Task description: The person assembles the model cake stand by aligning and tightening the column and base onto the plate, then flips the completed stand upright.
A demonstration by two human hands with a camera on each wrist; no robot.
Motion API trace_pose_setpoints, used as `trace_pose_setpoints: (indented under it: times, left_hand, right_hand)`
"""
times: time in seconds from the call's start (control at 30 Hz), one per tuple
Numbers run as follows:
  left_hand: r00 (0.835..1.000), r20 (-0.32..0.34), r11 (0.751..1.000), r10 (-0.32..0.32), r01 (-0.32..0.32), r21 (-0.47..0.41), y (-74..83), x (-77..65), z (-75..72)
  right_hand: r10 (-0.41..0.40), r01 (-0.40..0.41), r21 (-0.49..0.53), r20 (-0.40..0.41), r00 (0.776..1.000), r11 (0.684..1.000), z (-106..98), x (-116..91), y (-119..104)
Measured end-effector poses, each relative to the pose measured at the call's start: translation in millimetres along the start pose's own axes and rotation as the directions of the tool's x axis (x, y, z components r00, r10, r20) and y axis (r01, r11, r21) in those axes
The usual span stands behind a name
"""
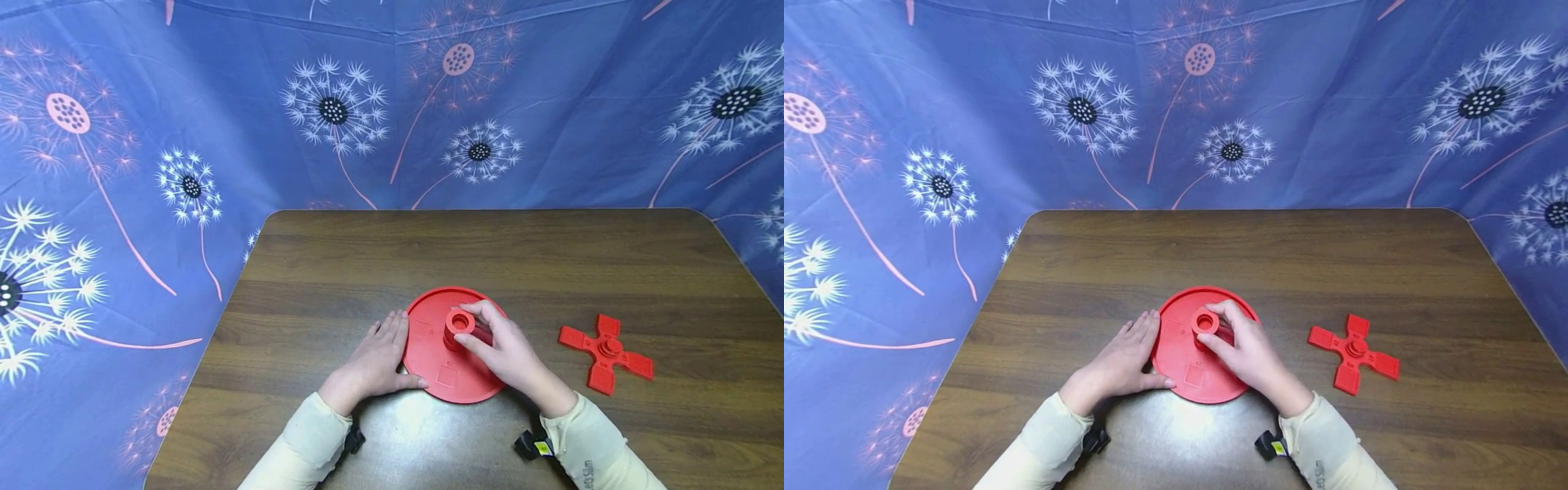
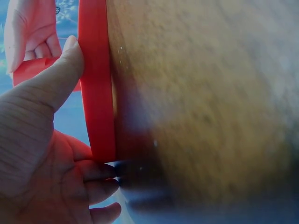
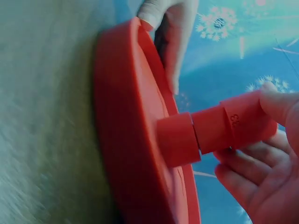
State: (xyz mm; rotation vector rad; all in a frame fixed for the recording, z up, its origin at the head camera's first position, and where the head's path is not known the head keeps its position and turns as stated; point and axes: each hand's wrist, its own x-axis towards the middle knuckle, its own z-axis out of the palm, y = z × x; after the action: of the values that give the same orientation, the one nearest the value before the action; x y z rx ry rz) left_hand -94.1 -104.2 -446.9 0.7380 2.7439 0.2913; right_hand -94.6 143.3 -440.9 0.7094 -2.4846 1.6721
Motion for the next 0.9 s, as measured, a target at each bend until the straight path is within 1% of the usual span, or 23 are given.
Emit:
trace_pose_setpoints:
  times: [0.13,0.23,0.33,0.4,0.5,0.63,0.77,0.9]
  left_hand:
    - [1.0,0.0,1.0,0.0,0.0,0.0,-0.1,-0.4,-0.2]
    - [1.0,-0.003,1.0,0.001,-0.001,0.001,0.1,-0.7,-0.6]
    - [1.0,-0.001,1.0,-0.001,0.001,0.006,0.3,-0.7,-0.5]
    - [1.0,0.002,1.0,-0.004,0.004,0.006,0.4,-0.7,-0.5]
    - [1.0,0.01,1.0,-0.009,0.009,0.001,0.4,-0.5,-0.8]
    - [1.0,0.012,1.0,-0.009,0.009,-0.006,0.8,-0.6,-1.8]
    - [1.0,0.015,1.0,-0.006,0.006,-0.005,1.2,-0.8,-2.2]
    - [1.0,0.008,1.0,-0.001,0.001,-0.011,1.0,-1.0,-2.3]
  right_hand:
    - [0.026,-0.044,-0.15,-0.119,0.993,0.988,8,-2,-2]
    - [0.024,-0.076,-0.265,-0.195,0.981,0.961,14,-4,-3]
    - [0.006,-0.093,-0.347,-0.243,0.97,0.933,18,-5,-4]
    - [-0.003,-0.101,-0.38,-0.264,0.965,0.919,20,-6,-4]
    - [-0.01,-0.108,-0.399,-0.281,0.96,0.911,22,-6,-4]
    - [-0.02,-0.101,-0.406,-0.283,0.959,0.909,22,-6,-5]
    - [-0.023,-0.087,-0.388,-0.27,0.963,0.917,17,-6,-7]
    - [-0.029,-0.049,-0.347,-0.217,0.976,0.936,8,-4,-10]
